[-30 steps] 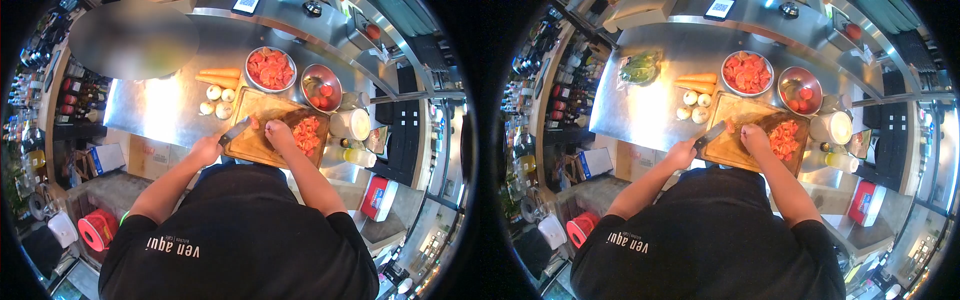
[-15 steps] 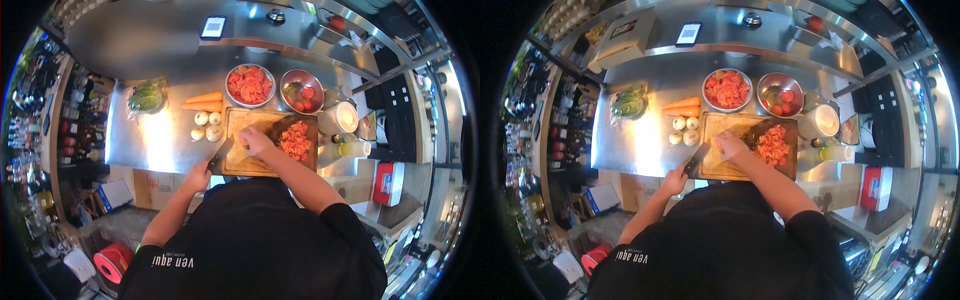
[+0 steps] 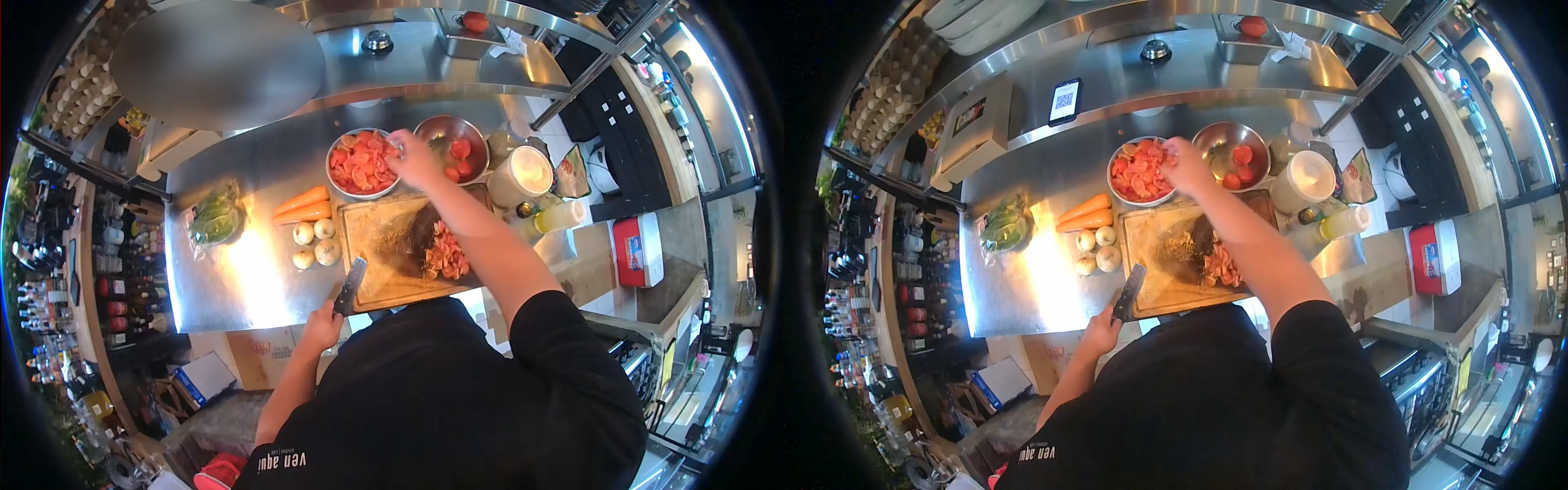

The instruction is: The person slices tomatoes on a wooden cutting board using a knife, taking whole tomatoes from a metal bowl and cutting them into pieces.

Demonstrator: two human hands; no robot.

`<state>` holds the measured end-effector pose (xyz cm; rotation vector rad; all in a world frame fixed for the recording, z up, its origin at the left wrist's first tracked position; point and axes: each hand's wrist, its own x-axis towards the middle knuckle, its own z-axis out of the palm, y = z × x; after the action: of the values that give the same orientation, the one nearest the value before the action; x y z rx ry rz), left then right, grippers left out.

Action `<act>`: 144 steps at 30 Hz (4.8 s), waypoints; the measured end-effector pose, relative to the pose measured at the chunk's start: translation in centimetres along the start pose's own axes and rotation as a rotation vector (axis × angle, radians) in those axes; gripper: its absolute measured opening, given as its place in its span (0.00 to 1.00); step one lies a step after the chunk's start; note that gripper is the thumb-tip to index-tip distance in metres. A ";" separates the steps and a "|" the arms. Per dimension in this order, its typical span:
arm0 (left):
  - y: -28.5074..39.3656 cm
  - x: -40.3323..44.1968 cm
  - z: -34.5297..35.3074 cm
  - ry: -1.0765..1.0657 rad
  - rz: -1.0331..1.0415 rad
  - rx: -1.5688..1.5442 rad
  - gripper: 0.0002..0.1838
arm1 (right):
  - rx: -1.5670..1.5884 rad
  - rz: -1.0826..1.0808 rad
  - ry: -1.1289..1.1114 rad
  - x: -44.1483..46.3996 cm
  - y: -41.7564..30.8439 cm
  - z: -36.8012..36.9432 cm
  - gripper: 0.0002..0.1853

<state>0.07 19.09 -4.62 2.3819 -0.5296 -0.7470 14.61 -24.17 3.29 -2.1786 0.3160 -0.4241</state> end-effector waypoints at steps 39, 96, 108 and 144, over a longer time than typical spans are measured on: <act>13.0 2.5 -2.6 -0.216 -0.028 0.250 0.19 | 0.093 -0.045 -0.360 -20.6 4.5 3.2 0.21; 13.5 5.6 -2.3 0.222 0.260 0.293 0.37 | 0.067 -0.017 -0.341 -19.0 -3.4 0.3 0.08; 20.9 4.1 -10.7 0.502 0.668 -0.175 0.28 | 0.013 -0.406 -0.421 -13.3 -16.0 -9.3 0.08; 17.5 4.8 -8.4 0.486 0.687 -0.466 0.29 | -0.530 -0.123 -0.098 -19.1 3.9 -9.9 0.22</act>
<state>5.54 6.87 10.22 1.6866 -0.7900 0.0279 -7.07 -26.54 2.12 -2.7381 0.2599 -0.3232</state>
